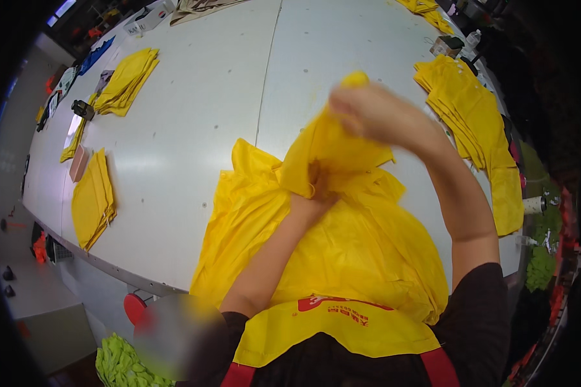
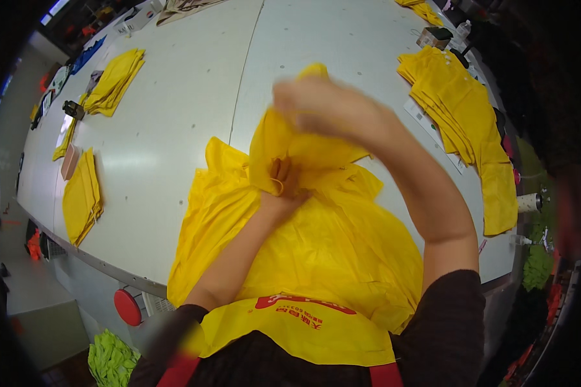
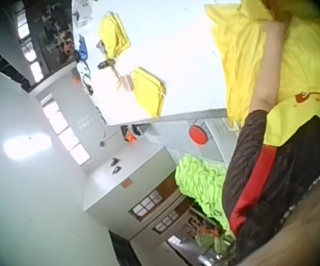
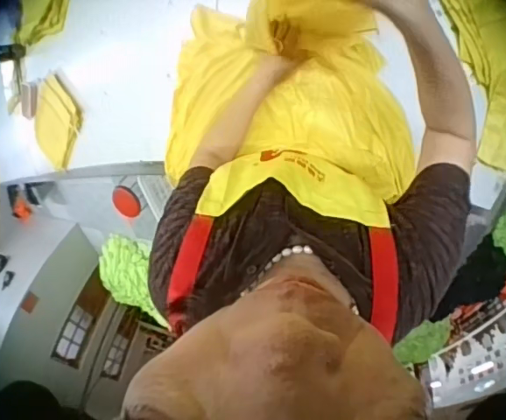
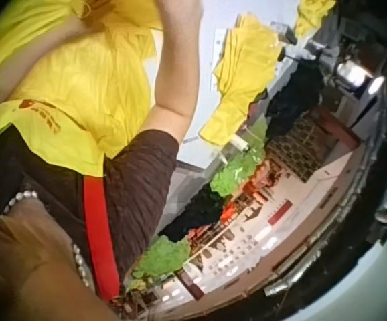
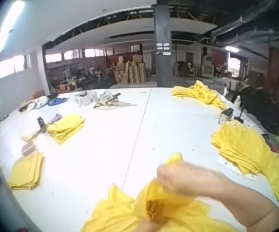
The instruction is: The person folds a yellow raincoat on a white table. They smooth the fabric, fold the sleeves and body, and place the folded coat into a white plastic basket.
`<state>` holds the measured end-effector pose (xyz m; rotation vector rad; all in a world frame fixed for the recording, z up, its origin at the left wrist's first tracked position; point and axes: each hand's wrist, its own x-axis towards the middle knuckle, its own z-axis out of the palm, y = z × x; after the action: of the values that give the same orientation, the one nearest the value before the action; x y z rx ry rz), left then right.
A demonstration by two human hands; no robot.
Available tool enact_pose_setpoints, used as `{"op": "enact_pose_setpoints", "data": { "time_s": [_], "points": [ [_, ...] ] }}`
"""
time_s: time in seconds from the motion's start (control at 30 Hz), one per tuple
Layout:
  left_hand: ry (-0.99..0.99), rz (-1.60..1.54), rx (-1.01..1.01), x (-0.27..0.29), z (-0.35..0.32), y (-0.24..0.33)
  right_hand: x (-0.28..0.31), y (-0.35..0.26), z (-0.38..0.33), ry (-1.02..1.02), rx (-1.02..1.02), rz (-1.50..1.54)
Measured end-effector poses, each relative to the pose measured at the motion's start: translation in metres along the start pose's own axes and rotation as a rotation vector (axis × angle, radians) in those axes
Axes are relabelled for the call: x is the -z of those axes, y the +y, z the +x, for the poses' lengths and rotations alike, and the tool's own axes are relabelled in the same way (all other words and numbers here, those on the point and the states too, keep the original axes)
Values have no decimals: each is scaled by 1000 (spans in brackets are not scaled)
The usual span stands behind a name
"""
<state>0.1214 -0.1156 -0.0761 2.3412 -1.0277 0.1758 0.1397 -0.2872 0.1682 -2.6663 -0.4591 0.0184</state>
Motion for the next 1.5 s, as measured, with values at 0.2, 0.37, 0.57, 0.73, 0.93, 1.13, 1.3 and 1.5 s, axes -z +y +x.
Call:
{"op": "enact_pose_setpoints", "data": {
  "time_s": [0.2,0.37,0.57,0.73,0.93,1.13,1.3,1.5],
  "points": [
    [-629,-1422,584,50,-106,31,-104,-123,-116,-173,-133,522],
    [-717,-1495,757,102,-181,53,-183,-152,-163,-166,-143,910],
    [-90,-1733,1346,103,-194,78,-131,-150,-181,-432,-71,585],
    [-207,-1779,1428,100,-205,67,-176,-102,-179,-31,-57,361],
    [-381,-1786,1394,127,-178,99,-253,-100,-121,-592,-172,475],
    [-446,-1501,962,195,-158,135,-333,-73,-118,-108,192,-168],
    [-246,-1564,1040,193,-167,120,-269,-104,-140,-496,219,-135],
    [-93,-1603,1044,179,-171,107,-270,-94,-171,-495,6,503]
  ]
}}
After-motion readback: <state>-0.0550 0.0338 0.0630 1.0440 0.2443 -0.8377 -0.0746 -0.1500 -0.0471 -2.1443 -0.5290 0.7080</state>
